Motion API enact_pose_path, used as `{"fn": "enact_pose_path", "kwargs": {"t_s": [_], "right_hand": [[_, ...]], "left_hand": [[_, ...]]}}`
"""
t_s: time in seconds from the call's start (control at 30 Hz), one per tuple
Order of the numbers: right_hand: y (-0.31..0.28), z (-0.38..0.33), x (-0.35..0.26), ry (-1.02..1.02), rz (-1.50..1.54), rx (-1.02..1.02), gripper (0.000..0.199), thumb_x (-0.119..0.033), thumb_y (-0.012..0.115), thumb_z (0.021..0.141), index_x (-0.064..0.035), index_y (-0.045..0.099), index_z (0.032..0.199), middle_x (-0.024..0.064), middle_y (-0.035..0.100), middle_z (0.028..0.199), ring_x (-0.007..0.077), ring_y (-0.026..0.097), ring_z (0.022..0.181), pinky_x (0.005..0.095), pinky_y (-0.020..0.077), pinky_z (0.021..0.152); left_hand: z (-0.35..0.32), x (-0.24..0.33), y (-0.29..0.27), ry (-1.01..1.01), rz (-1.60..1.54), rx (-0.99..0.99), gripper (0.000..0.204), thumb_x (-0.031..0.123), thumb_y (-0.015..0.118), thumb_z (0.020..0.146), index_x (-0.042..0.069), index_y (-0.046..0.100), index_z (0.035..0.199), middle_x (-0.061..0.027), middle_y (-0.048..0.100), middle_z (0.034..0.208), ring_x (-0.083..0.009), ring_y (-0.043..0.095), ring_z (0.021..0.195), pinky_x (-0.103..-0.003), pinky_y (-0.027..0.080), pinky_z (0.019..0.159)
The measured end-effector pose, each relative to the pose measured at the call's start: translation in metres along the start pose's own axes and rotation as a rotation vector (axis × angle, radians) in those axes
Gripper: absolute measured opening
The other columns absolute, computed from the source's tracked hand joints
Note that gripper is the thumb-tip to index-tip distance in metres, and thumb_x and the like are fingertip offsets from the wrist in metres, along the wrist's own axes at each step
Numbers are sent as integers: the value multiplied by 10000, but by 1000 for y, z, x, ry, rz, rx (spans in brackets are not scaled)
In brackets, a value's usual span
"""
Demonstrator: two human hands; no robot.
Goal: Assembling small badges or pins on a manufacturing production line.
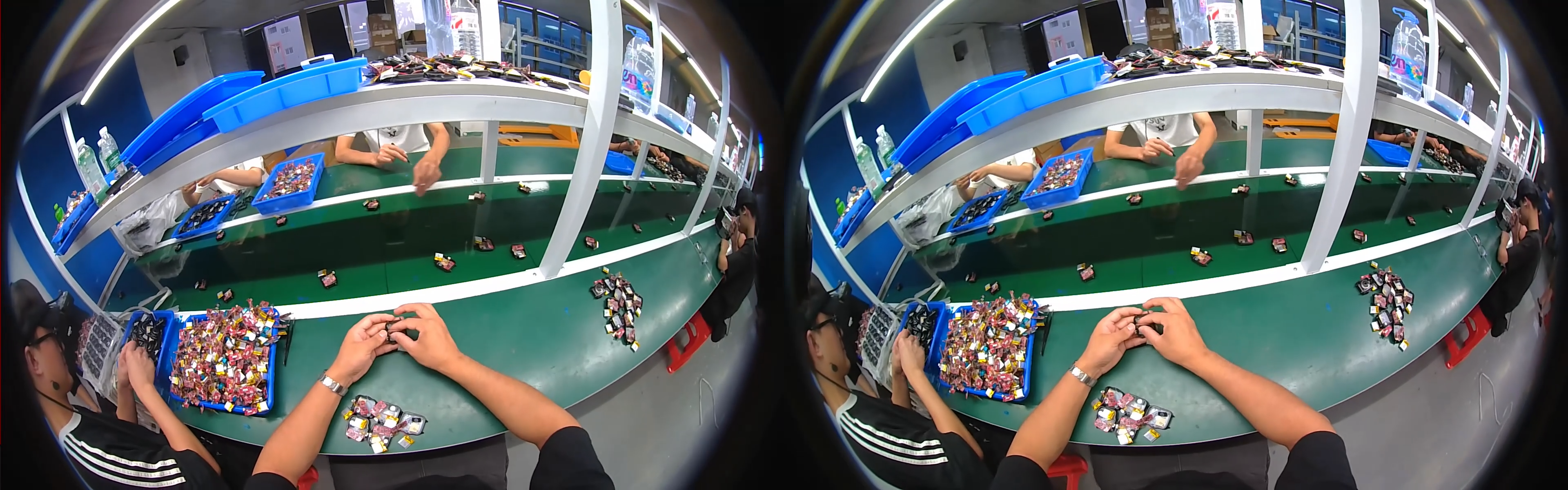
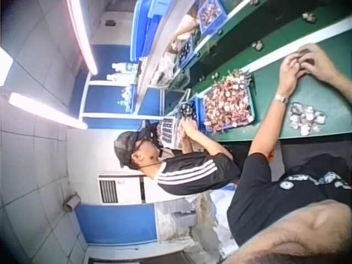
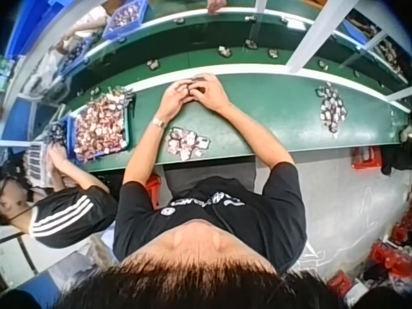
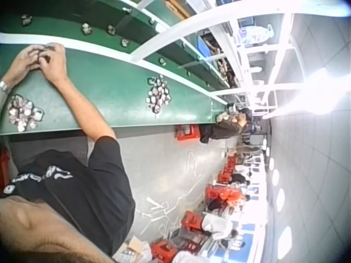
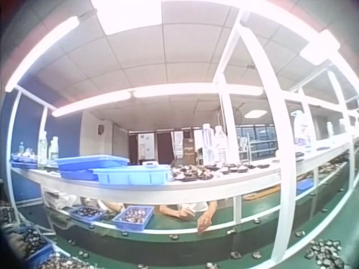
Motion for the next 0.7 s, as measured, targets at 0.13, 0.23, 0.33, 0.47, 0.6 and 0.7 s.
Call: {"fn": "enact_pose_path", "kwargs": {"t_s": [0.13, 0.23, 0.33, 0.47, 0.6, 0.7], "right_hand": [[7, -3, 7, 45, 45, 29, 135, -94, 724, 768, -95, 741, 902, 58, 633, 1161, 264, 569, 1102, 373, 466, 948], [9, -3, 13, 119, 162, -9, 133, -107, 699, 795, -93, 746, 918, 69, 636, 1178, 269, 558, 1119, 365, 461, 960], [20, -6, 33, 257, 392, -103, 162, -117, 693, 810, -105, 751, 961, 67, 629, 1220, 263, 559, 1138, 366, 447, 989], [25, -6, 31, 286, 466, -112, 179, -125, 688, 818, -103, 748, 984, 68, 620, 1251, 266, 561, 1155, 368, 437, 1007], [20, -2, 23, 219, 256, -70, 169, -104, 692, 815, -88, 743, 975, 84, 613, 1259, 264, 556, 1176, 366, 435, 1011], [21, -4, 16, 186, 286, -58, 157, -89, 700, 810, -85, 743, 961, 91, 613, 1256, 263, 558, 1175, 369, 436, 1009]], "left_hand": [[1, 0, -2, 17, -9, -2, 277, 41, 516, 965, 6, 492, 1239, -108, 614, 1164, -189, 616, 1077, -361, 535, 941], [0, -1, -1, 22, -20, -4, 268, 39, 520, 964, 9, 493, 1229, -109, 617, 1164, -189, 620, 1072, -359, 534, 940], [-1, -2, 1, 20, -17, 5, 262, 35, 522, 963, 11, 491, 1223, -109, 619, 1165, -190, 623, 1067, -357, 534, 940], [-1, -1, -1, 37, -3, 31, 253, 34, 524, 964, 14, 489, 1214, -108, 618, 1166, -188, 623, 1063, -352, 532, 941], [-1, 0, 0, 58, -10, 18, 237, 14, 498, 969, 16, 491, 1206, -111, 606, 1183, -185, 613, 1074, -343, 526, 947], [-2, 1, -4, 104, 56, 63, 232, 0, 483, 970, 12, 490, 1202, -116, 594, 1200, -187, 599, 1102, -350, 521, 954]]}}
Point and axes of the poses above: each hand's wrist, its own z-axis towards the middle knuckle, its own y-axis out of the palm, x = y × z, the point moved 5 cm from there along z, towards the middle knuckle
